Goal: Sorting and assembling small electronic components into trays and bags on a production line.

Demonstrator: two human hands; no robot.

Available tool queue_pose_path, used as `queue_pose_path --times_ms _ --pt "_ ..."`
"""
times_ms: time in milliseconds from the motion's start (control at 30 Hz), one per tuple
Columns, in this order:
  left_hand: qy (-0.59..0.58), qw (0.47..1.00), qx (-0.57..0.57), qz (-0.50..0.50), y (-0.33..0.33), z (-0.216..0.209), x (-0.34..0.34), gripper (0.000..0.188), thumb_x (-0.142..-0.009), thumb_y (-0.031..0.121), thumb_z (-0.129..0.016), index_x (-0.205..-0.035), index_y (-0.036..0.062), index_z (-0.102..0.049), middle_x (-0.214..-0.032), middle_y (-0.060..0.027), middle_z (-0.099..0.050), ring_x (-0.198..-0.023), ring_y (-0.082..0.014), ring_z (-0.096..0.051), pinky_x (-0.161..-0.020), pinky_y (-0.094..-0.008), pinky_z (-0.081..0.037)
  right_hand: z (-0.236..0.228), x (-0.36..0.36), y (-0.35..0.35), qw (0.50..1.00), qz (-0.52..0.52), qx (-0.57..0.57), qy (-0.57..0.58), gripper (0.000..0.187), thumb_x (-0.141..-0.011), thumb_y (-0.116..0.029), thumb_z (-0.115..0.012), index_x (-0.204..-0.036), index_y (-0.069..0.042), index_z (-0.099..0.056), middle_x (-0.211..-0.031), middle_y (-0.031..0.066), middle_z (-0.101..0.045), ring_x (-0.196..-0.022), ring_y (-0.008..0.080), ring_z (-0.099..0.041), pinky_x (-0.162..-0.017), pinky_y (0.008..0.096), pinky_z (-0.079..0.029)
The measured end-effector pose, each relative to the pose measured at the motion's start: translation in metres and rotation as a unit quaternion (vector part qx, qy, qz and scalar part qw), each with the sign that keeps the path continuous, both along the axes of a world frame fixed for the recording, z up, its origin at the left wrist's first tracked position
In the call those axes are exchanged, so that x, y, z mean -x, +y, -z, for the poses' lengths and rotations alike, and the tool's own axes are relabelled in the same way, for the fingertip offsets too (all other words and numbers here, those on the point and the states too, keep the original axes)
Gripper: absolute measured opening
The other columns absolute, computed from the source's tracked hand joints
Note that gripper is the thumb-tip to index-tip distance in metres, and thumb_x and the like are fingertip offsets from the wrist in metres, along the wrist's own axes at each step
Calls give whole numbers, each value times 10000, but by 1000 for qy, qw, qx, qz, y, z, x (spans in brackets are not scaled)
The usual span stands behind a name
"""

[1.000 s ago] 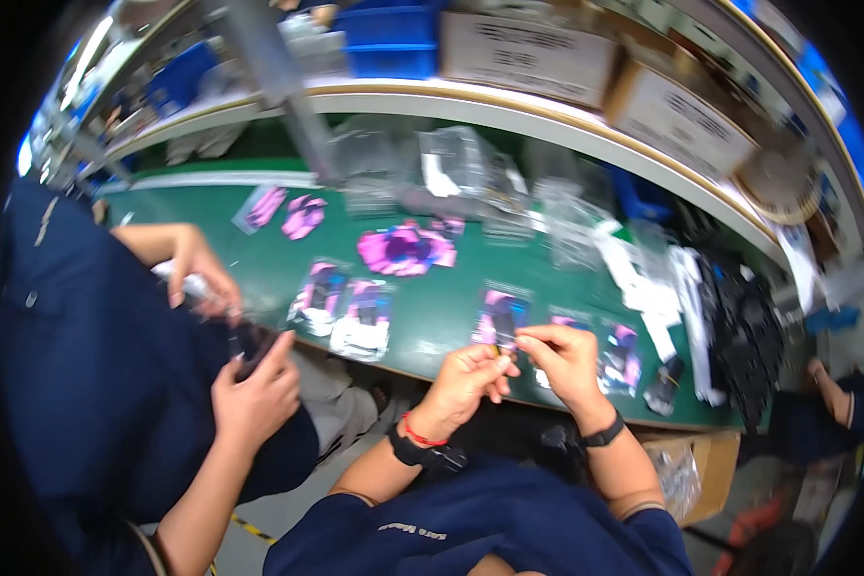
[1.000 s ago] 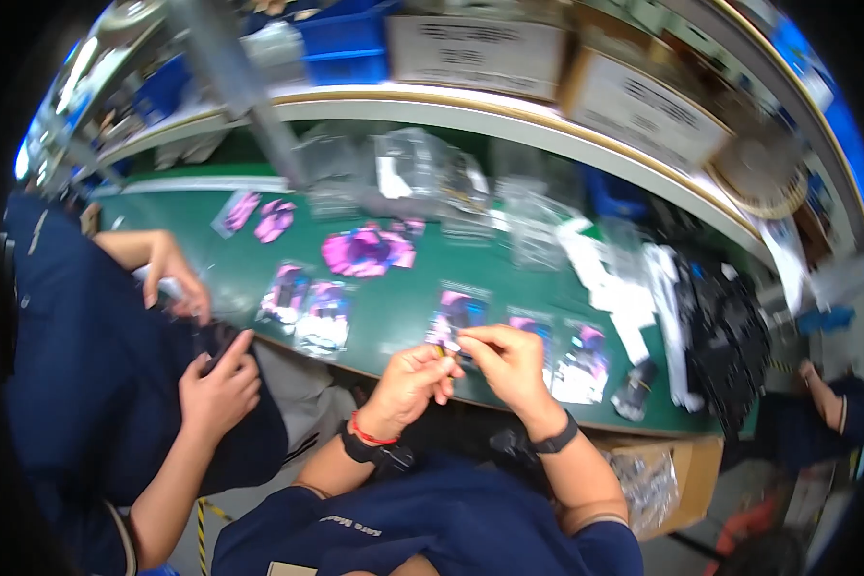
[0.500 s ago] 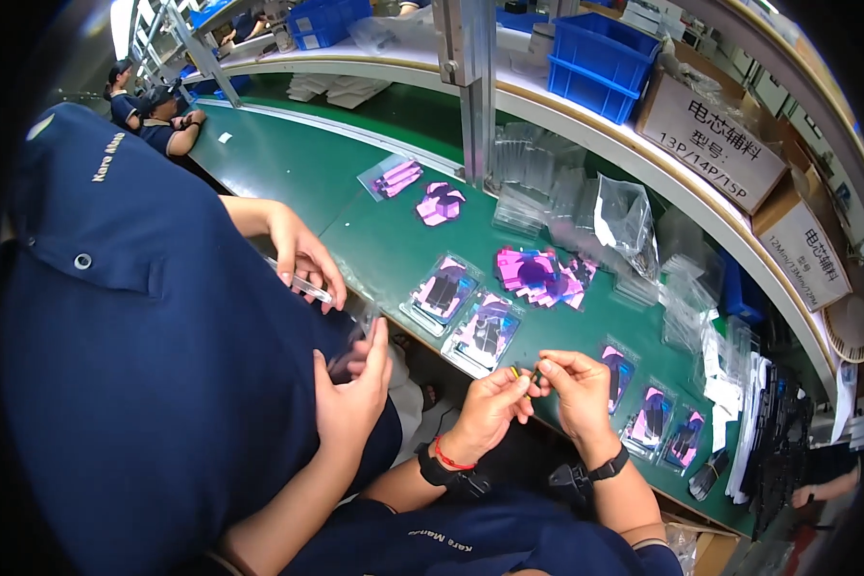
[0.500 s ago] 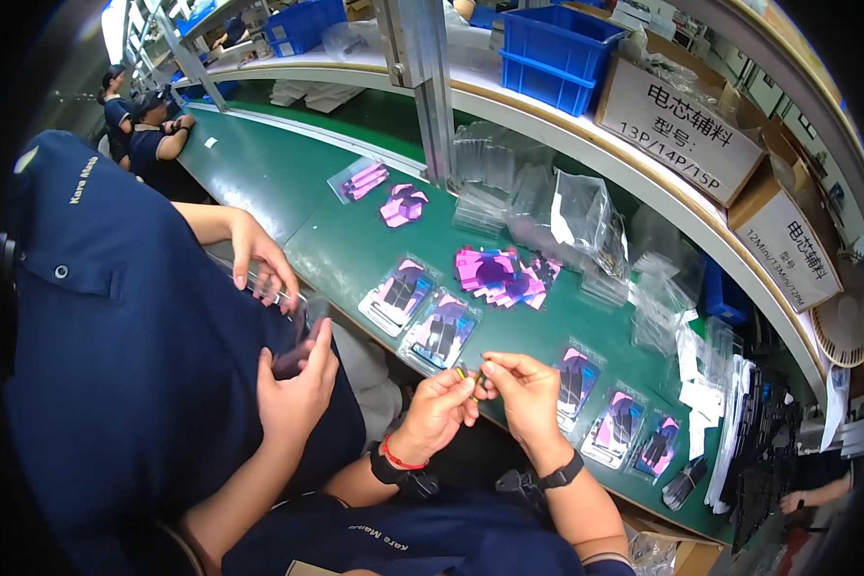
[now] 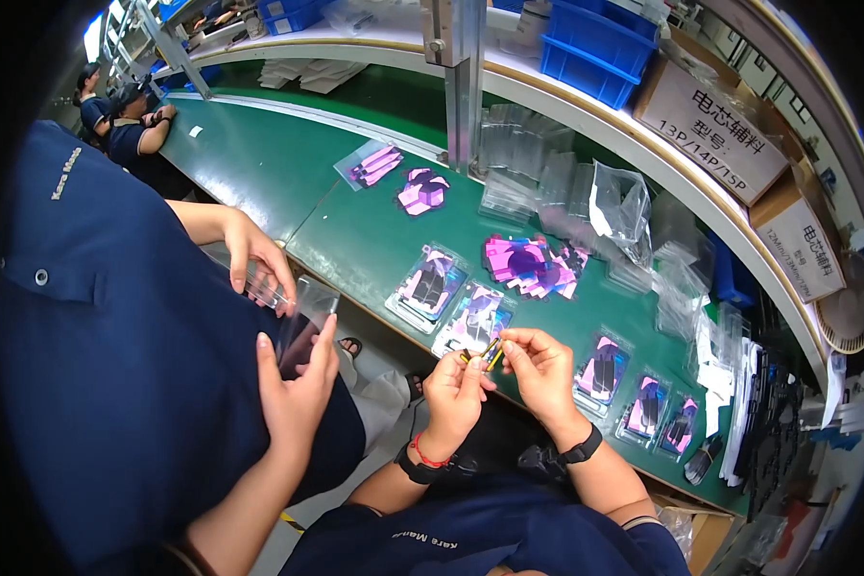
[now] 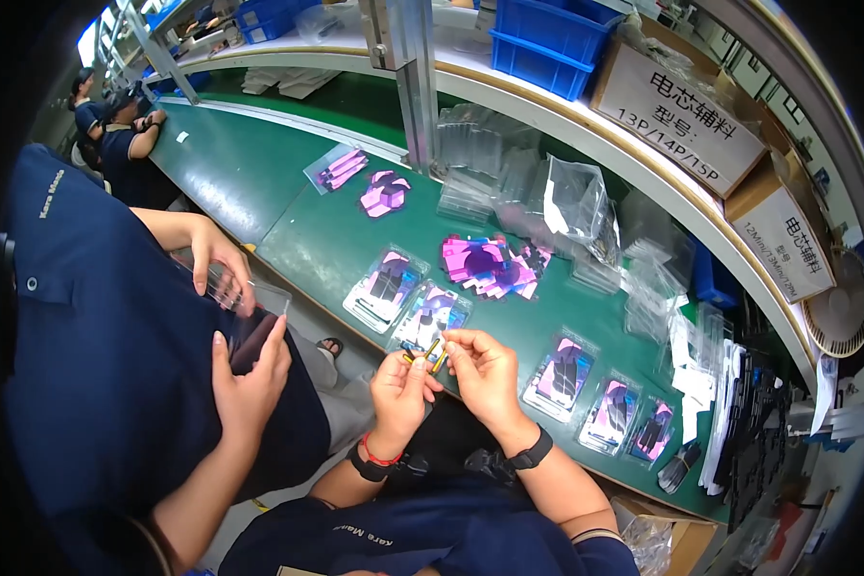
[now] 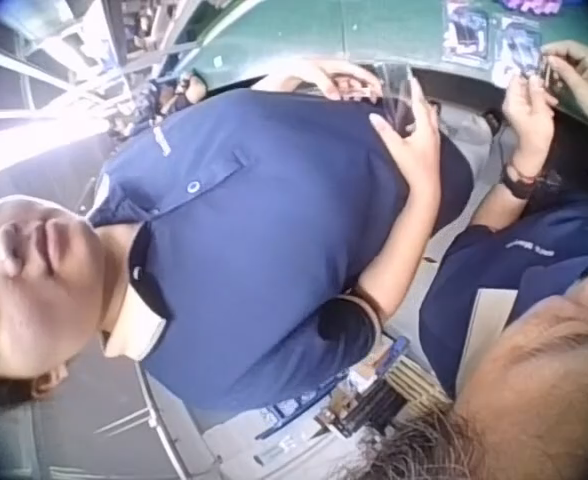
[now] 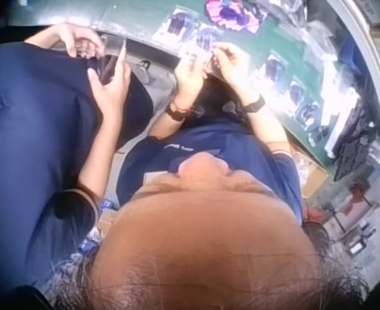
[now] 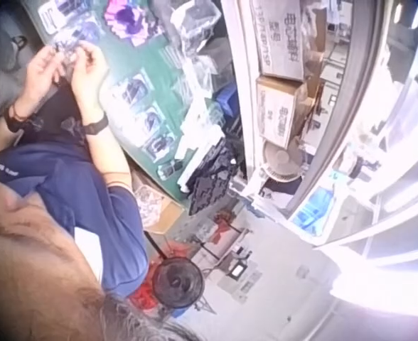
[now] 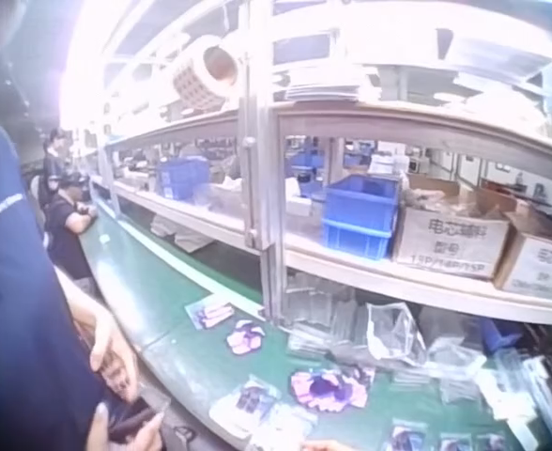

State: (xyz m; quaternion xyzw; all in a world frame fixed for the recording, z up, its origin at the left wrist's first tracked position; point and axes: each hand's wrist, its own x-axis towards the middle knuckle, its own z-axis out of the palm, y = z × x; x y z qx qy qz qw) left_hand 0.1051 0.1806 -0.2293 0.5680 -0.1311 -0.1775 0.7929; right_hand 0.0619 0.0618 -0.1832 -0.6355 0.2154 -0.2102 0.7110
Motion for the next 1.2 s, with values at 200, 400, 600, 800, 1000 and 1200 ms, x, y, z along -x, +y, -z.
queue_pose_path --times_ms 200,400,600,800,1000,1200 --pt "36 999 -14 -21 30 2 -21 106 -990 100 -532 -1030 4 -555 -871 -93 -661 -606 -90 -602 -500 -188 -457 -6 -16 -9 997 -34 55 45 97 -893 -2 -642 -975 36 -678 -811 27 -674 -687 53 -589 -612 203 -489" --pt "101 990 -22 -100 79 24 -28 109 -989 116 -538 -1021 19 -576 -862 -89 -663 -581 -89 -596 -475 -187 -440 7 -72 6 992 -46 116 36 89 -835 -9 -680 -917 17 -702 -752 50 -695 -669 74 -632 -606 236 -513" --pt "109 987 -24 -113 83 16 -26 116 -990 126 -540 -1014 22 -585 -859 -90 -667 -572 -86 -589 -476 -191 -443 19 -102 24 927 -77 366 13 106 -771 -25 -666 -864 -27 -717 -795 149 -700 -730 295 -692 -663 366 -548" --pt "109 988 -24 -104 86 17 -31 115 -981 137 -553 -1003 34 -601 -825 -101 -667 -545 -103 -589 -461 -204 -452 5 -92 26 869 -138 471 54 344 -720 -91 -735 -1061 -83 -692 -942 141 -665 -932 327 -622 -797 408 -506" --pt "87 995 -47 -15 63 14 -27 134 -978 134 -558 -991 13 -613 -825 -92 -667 -559 -97 -588 -455 -195 -428 -7 -57 15 934 -191 301 -19 129 -775 -2 -689 -903 -12 -701 -747 136 -682 -629 231 -642 -598 335 -501" --pt "22 1000 2 -17 66 46 -32 188 -968 140 -581 -1042 -23 -636 -879 -123 -691 -556 -103 -595 -456 -188 -433 0 -31 4 961 -127 242 43 87 -783 6 -703 -870 5 -700 -776 124 -702 -696 174 -668 -640 307 -522"
